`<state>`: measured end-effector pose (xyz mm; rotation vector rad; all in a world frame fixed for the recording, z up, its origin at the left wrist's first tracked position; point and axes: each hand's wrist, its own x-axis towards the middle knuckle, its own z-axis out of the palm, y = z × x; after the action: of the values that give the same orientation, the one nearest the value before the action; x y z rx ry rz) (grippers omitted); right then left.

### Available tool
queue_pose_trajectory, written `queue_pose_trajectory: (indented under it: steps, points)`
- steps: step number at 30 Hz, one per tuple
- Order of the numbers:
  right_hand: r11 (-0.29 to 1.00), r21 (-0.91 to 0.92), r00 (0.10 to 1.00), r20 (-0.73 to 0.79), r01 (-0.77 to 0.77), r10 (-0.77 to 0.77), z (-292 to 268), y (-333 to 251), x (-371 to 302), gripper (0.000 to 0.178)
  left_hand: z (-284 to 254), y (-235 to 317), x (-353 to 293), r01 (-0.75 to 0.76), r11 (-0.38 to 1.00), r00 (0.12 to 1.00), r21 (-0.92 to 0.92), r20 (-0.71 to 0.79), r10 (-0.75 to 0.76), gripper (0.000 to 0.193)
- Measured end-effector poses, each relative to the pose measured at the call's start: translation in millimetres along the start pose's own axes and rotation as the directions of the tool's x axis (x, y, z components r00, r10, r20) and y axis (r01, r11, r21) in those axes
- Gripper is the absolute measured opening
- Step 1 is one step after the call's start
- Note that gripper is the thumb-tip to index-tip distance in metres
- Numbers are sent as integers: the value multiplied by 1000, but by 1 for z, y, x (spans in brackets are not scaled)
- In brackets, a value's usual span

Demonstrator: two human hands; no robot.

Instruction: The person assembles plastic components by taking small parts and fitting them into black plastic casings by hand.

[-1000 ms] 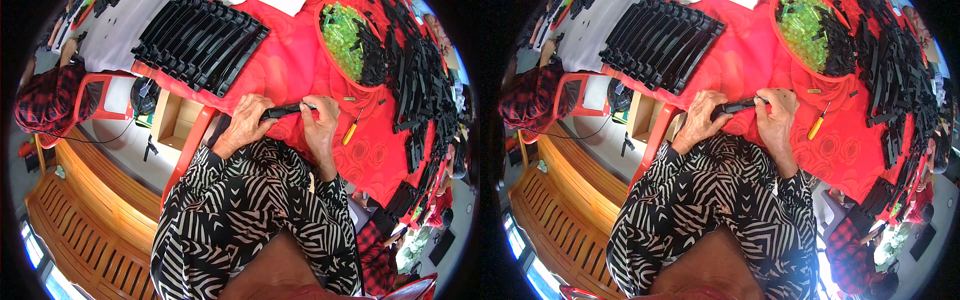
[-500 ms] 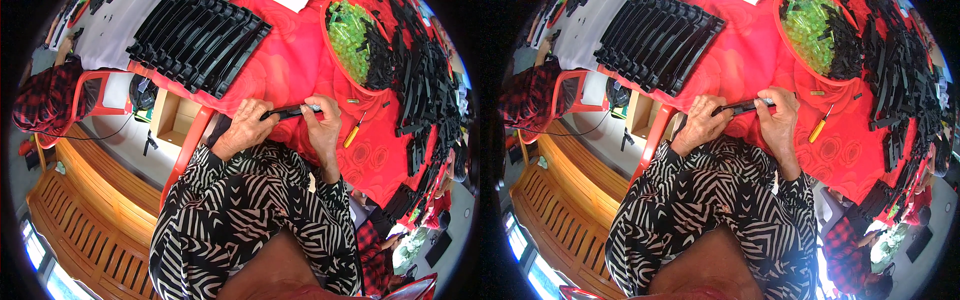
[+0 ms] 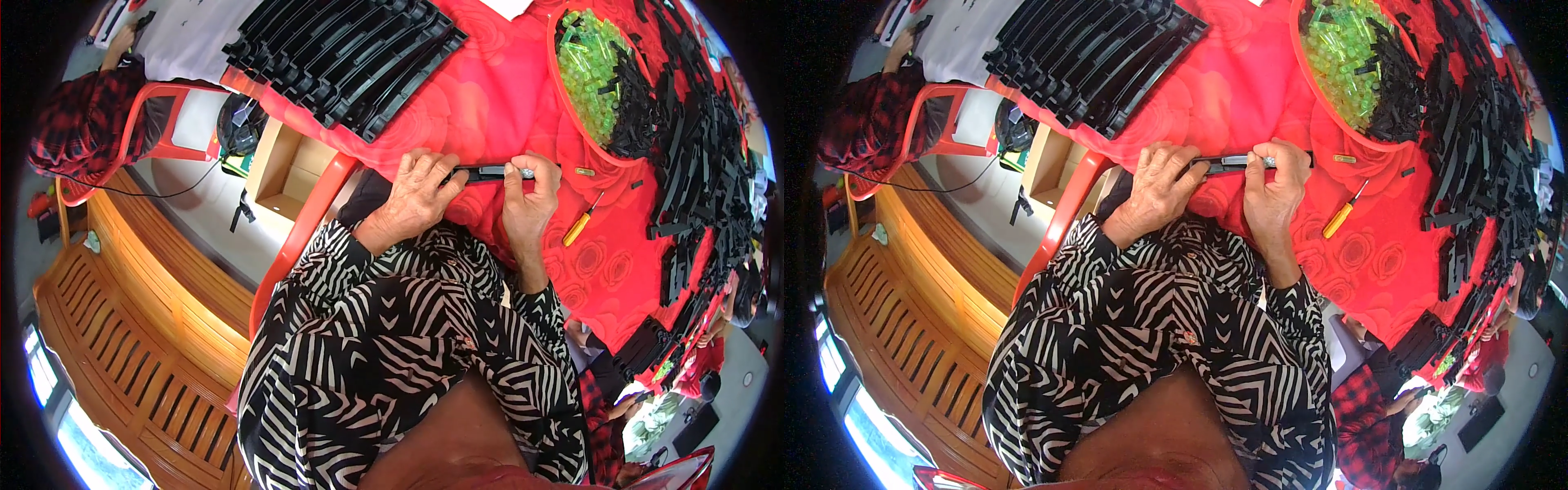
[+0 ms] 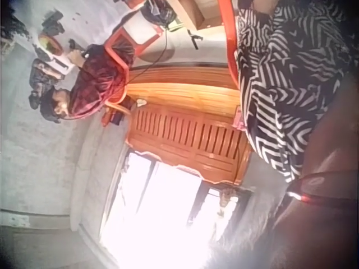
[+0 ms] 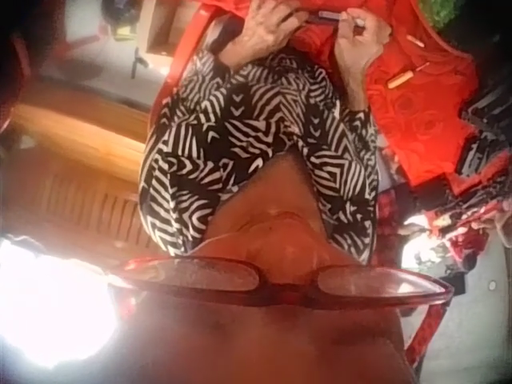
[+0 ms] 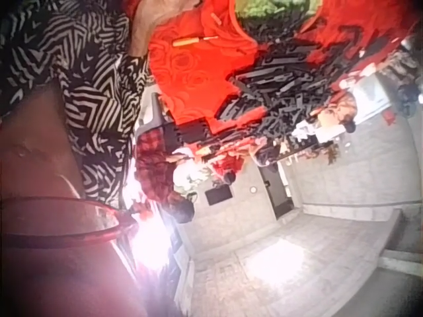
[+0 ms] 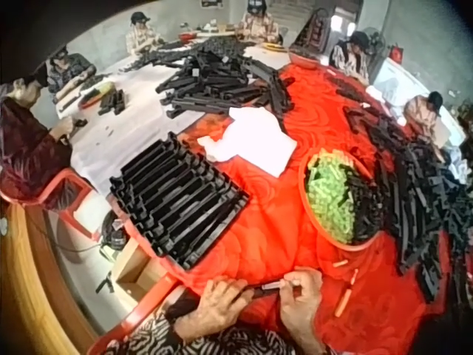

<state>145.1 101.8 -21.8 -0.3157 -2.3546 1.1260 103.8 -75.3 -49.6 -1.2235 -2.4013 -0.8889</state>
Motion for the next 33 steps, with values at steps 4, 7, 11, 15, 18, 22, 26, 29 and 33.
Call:
queue_pose_trajectory:
  steps: [4, 7, 11, 15, 18, 22, 26, 29, 33]
  points:
    - [989, -144, 999, 38, 37, -31, -1, -5, 2, 16, -1, 5, 1, 40, 998, 999, 39, -19, -39, 33]
    - [983, -171, 997, 53, 61, -52, 0, -4, 4, 16, 0, 7, 0, 68, 997, 998, 35, -14, -68, 33]
    - [975, -194, 994, 52, 106, -98, 0, -5, 3, 18, 0, 14, 2, 123, 992, 992, -5, -31, -123, 33]
    - [975, -188, 993, 39, 120, -115, 1, -4, 3, 18, -1, 17, 7, 135, 991, 990, -7, -42, -135, 34]
    - [976, -179, 991, 63, 127, -118, 1, -3, 3, 18, -4, 16, 13, 111, 994, 993, 20, 24, -112, 36]
    - [981, -156, 992, 52, 118, -112, 1, 0, 2, 19, -13, 9, 22, 82, 996, 976, 27, 203, -85, 40]
    - [993, -105, 998, 34, 60, -57, -1, 1, 0, 21, -18, 2, 28, 57, 998, 956, -40, 289, -43, 40]
    - [997, -72, 998, 44, 41, -38, -2, -4, 1, 21, -20, -1, 28, 45, 998, 953, -49, 303, -28, 41]
    - [994, -101, 999, 36, 30, -26, -3, -3, 3, 19, -23, -1, 37, 50, 996, 923, -69, 383, -20, 41]
